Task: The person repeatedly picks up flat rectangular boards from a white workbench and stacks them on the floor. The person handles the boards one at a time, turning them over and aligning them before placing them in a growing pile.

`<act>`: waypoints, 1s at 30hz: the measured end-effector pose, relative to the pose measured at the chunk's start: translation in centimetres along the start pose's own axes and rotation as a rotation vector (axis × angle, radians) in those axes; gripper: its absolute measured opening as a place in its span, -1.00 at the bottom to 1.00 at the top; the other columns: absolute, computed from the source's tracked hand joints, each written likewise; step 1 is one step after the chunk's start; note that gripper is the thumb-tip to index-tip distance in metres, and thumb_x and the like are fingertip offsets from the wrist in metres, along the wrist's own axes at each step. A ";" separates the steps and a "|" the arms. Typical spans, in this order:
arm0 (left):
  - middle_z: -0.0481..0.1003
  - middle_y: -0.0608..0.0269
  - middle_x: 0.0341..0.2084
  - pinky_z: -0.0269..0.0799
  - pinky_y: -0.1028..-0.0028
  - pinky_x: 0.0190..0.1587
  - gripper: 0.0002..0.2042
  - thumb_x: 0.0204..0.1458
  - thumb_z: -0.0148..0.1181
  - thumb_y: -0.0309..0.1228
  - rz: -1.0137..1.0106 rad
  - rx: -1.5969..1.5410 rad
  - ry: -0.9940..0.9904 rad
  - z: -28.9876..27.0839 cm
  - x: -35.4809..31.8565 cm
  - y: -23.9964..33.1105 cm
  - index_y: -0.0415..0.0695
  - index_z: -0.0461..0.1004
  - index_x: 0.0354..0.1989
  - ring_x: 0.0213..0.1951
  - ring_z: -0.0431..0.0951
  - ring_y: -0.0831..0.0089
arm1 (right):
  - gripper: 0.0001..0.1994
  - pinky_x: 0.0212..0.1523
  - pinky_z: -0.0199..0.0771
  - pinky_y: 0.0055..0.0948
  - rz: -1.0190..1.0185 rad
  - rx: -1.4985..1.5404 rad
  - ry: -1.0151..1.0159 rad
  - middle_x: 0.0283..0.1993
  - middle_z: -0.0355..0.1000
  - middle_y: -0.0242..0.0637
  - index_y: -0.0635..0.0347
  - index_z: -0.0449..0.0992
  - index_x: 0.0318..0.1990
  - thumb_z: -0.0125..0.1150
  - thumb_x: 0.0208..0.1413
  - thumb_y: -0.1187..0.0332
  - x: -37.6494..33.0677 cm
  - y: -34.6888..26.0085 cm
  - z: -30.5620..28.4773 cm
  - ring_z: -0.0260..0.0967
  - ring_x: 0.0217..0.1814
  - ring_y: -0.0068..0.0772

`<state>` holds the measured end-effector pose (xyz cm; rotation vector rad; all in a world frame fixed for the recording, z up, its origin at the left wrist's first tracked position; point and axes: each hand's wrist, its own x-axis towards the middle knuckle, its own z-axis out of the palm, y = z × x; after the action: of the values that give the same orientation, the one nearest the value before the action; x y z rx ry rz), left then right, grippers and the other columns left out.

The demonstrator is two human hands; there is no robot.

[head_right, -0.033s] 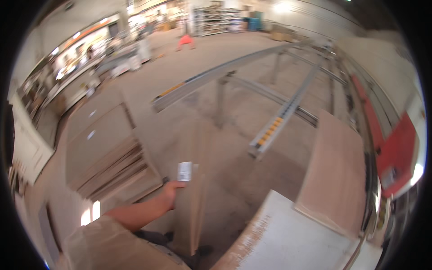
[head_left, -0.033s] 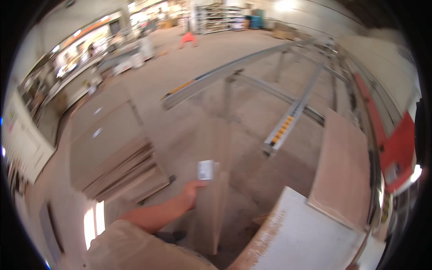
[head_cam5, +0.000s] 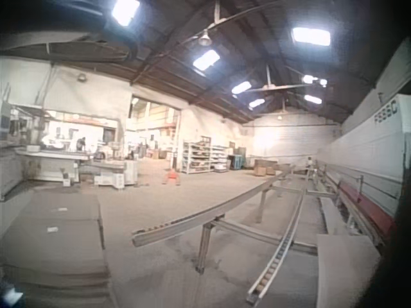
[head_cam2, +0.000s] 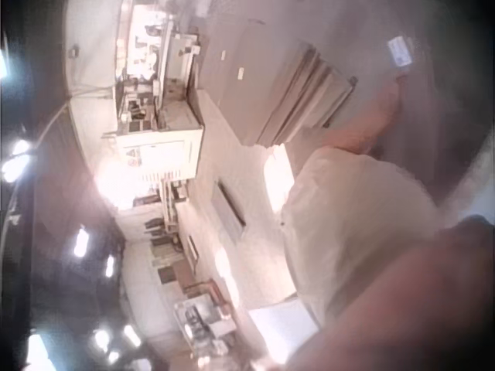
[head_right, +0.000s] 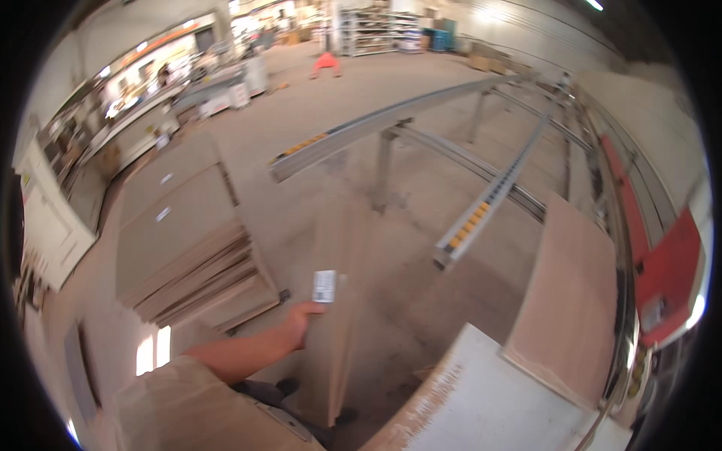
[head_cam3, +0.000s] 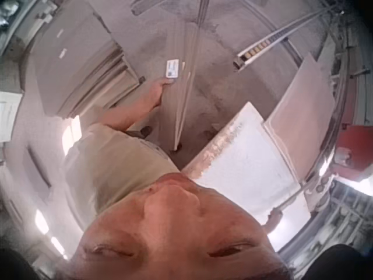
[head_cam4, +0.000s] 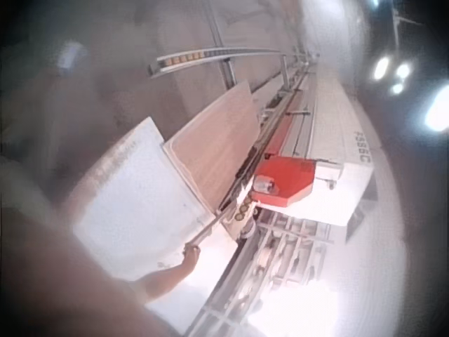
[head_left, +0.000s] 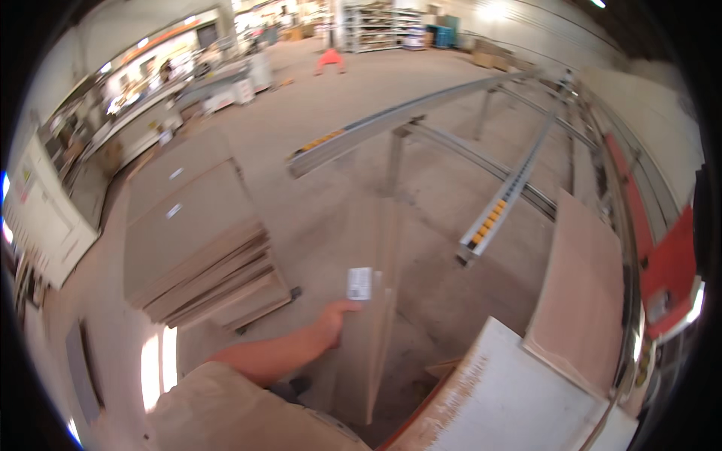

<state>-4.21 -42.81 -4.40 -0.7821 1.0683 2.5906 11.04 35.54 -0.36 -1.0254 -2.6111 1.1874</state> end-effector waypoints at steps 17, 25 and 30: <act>0.43 0.19 -0.07 0.42 0.31 0.05 -0.46 -0.05 0.22 -0.46 0.337 -0.142 0.022 -18.8 -12.9 16.3 -0.15 0.23 0.16 -0.01 0.44 0.38 | -0.13 0.24 0.29 -0.27 -0.453 0.223 -0.693 0.21 0.26 -0.05 0.31 0.02 0.43 0.39 -0.02 0.40 -56.9 -41.9 41.5 0.27 0.25 -0.17; 0.52 0.17 -0.13 0.43 0.33 0.09 -0.57 0.26 -0.05 0.00 0.245 -0.530 0.050 -26.3 -17.0 19.9 -0.10 0.41 0.04 -0.07 0.53 0.38 | -0.02 -0.10 0.54 -0.13 -1.043 -0.358 -0.733 0.07 0.36 0.16 0.52 0.01 0.37 0.43 -0.23 0.34 -61.9 -45.7 47.4 0.45 -0.03 0.18; 0.49 0.18 0.08 0.35 0.24 0.22 -0.37 0.24 -0.04 0.18 0.414 -0.530 0.089 -29.6 -19.3 20.6 -0.12 0.38 0.22 0.11 0.48 0.28 | -0.03 -0.17 0.55 -0.14 -1.189 -0.492 -0.668 0.12 0.32 0.13 0.46 0.07 0.36 0.45 -0.24 0.31 -64.9 -46.7 48.9 0.45 -0.02 0.14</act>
<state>15.08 -78.50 0.92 -0.8616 0.6056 3.2897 19.03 -57.27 10.16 1.0734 -3.0878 0.5858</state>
